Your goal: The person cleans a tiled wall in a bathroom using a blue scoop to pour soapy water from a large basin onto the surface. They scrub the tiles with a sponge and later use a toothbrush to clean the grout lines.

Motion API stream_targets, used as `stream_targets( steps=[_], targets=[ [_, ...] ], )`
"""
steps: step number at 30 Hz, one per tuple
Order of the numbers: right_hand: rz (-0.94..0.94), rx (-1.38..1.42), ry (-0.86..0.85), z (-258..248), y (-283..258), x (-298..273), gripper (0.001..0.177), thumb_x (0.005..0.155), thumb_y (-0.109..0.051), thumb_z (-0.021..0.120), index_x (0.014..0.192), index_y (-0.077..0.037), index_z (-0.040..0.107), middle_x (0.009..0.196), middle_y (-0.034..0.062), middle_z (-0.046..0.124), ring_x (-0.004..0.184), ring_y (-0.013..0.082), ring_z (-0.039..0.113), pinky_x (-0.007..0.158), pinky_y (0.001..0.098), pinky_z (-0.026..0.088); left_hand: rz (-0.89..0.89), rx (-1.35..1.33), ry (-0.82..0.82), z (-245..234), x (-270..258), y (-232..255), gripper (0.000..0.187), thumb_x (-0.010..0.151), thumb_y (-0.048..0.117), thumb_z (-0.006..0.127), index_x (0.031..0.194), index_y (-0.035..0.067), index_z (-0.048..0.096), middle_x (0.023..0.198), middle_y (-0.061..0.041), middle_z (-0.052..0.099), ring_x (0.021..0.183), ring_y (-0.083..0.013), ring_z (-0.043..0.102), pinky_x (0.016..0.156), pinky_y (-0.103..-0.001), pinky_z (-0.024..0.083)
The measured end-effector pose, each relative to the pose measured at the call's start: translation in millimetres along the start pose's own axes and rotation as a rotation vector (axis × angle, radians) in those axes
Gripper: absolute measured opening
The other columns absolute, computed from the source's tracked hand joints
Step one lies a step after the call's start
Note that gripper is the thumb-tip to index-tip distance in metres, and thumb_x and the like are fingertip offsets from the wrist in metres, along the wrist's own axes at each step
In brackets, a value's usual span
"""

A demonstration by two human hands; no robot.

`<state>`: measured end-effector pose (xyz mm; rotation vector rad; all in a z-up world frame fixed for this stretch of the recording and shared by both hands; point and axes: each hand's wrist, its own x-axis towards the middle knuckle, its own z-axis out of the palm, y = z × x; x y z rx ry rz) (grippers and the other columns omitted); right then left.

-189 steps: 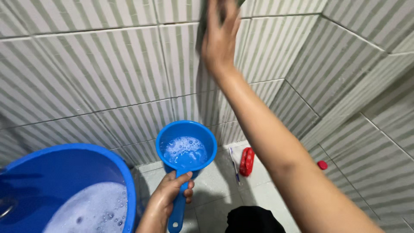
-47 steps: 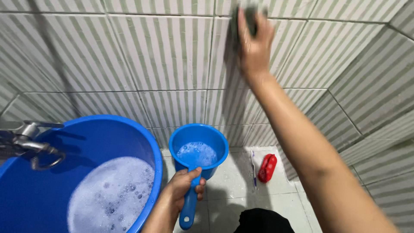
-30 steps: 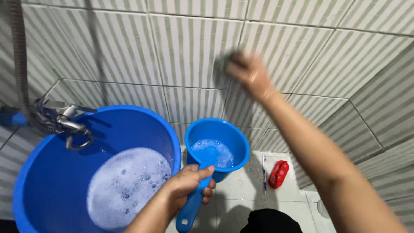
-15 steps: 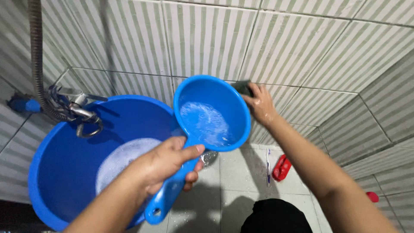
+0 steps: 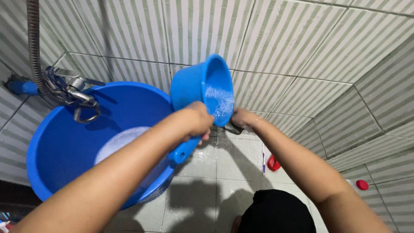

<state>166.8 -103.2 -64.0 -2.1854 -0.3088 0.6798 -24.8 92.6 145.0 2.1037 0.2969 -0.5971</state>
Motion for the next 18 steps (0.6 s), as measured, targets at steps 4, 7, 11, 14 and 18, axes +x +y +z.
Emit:
stream_targets(
  steps=[4,7,11,14,18],
  targets=[
    [-0.110,0.110,0.031,-36,-57,-43,0.047,0.089,-0.002,0.052,0.131,-0.017,0.069,0.079,0.0154,0.072,0.058,0.0178,0.057,0.051,0.0352,0.052,0.075,-0.533,-0.068,-42,-14,-25,0.021,0.098,0.019,0.060,0.107,0.000,0.059,0.077,-0.011,0.063,0.057,-0.0201,0.060,0.048,-0.039,0.054],
    [-0.912,-0.679,0.555,-72,-130,-80,0.055,0.070,0.008,0.062,0.118,-0.015,0.075,0.098,0.0216,0.071,0.087,0.0399,0.059,0.083,0.0496,0.051,0.058,-0.896,-0.198,-80,-54,-45,0.019,0.097,0.019,0.062,0.100,0.001,0.058,0.075,-0.009,0.061,0.054,-0.0153,0.053,0.044,-0.033,0.047],
    [-1.292,-0.774,0.993,-115,-226,-96,0.051,0.090,-0.004,0.078,0.138,-0.018,0.072,0.132,0.0295,0.054,0.118,0.0468,0.057,0.100,0.0521,0.050,0.098,-0.844,-0.041,-106,-107,-60,0.026,0.095,0.026,0.063,0.096,0.001,0.058,0.073,-0.007,0.059,0.052,-0.0137,0.051,0.044,-0.031,0.046],
    [-1.368,-0.788,1.237,-140,-261,-69,0.045,0.099,-0.003,0.072,0.139,-0.023,0.071,0.145,0.0186,0.055,0.130,0.0411,0.056,0.107,0.0484,0.051,0.110,-0.857,-0.029,-113,-121,-68,0.023,0.093,0.026,0.063,0.097,0.004,0.057,0.072,-0.006,0.059,0.050,-0.0133,0.051,0.044,-0.031,0.046],
    [-1.003,-0.756,1.107,-94,-204,6,0.031,0.104,-0.020,0.067,0.132,-0.007,0.067,0.133,0.0243,0.056,0.117,0.0472,0.055,0.100,0.0563,0.044,0.094,-0.917,0.011,-111,-125,-93,0.023,0.092,0.025,0.064,0.098,0.004,0.057,0.071,-0.007,0.059,0.049,-0.0140,0.051,0.042,-0.032,0.046]
  ],
)
